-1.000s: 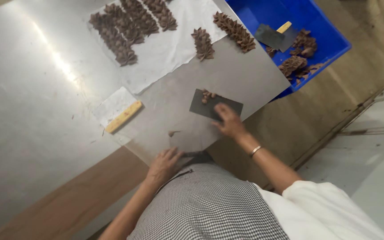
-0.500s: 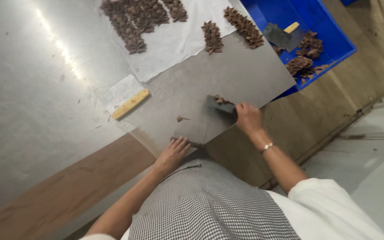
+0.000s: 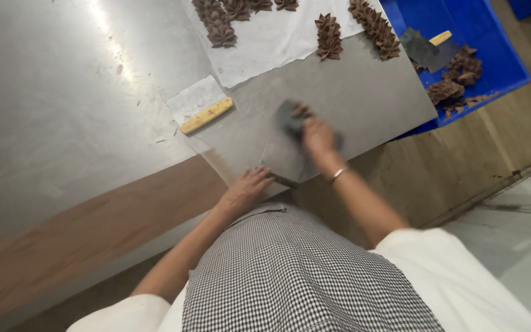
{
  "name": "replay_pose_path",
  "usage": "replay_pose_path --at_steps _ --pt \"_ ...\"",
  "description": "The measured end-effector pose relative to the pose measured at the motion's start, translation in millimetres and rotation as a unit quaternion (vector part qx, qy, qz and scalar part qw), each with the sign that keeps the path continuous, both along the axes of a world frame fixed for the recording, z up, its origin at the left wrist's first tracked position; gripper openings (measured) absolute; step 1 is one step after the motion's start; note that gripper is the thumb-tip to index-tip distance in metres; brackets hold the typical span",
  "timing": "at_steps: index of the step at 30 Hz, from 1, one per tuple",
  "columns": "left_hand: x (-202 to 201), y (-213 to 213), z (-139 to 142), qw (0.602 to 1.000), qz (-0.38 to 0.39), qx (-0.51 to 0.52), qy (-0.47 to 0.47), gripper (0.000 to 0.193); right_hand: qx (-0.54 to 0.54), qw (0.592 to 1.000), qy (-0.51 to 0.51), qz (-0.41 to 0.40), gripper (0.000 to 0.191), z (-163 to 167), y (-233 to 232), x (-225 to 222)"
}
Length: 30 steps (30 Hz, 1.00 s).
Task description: The person spreads tempered chocolate in a band on a stainless steel table using a scraper, then scrapes the set chocolate so it curls, pinches the curled pieces into star-shaped chocolate decorations by hand, and places the finished decorations onto parchment paper, repeating the cycle.
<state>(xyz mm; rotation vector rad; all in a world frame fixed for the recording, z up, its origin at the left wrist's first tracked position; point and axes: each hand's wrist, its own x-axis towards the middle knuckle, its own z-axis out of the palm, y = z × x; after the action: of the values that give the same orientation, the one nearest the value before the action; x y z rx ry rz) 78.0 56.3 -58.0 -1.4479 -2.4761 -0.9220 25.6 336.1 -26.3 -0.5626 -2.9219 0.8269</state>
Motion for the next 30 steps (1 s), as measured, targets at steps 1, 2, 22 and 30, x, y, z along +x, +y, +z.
replay_pose_path --at_steps 1,2,22,30 --pt "4.9 -14.6 2.2 0.998 0.058 0.011 -0.029 0.024 0.158 0.986 0.023 0.055 0.035 9.3 20.8 -6.6" --pt "10.5 -31.2 4.8 0.991 0.116 0.023 -0.060 0.014 0.312 0.943 0.043 0.109 0.062 15.1 31.8 -7.4" --pt "105.8 -168.9 0.1 0.968 0.069 0.033 -0.237 0.053 0.158 0.930 0.092 0.319 0.057 -39.0 -202.6 197.0" --pt "111.2 -175.0 -40.9 0.950 0.075 0.011 -0.302 0.041 0.154 0.923 0.060 0.348 0.050 -59.6 -242.6 207.1"
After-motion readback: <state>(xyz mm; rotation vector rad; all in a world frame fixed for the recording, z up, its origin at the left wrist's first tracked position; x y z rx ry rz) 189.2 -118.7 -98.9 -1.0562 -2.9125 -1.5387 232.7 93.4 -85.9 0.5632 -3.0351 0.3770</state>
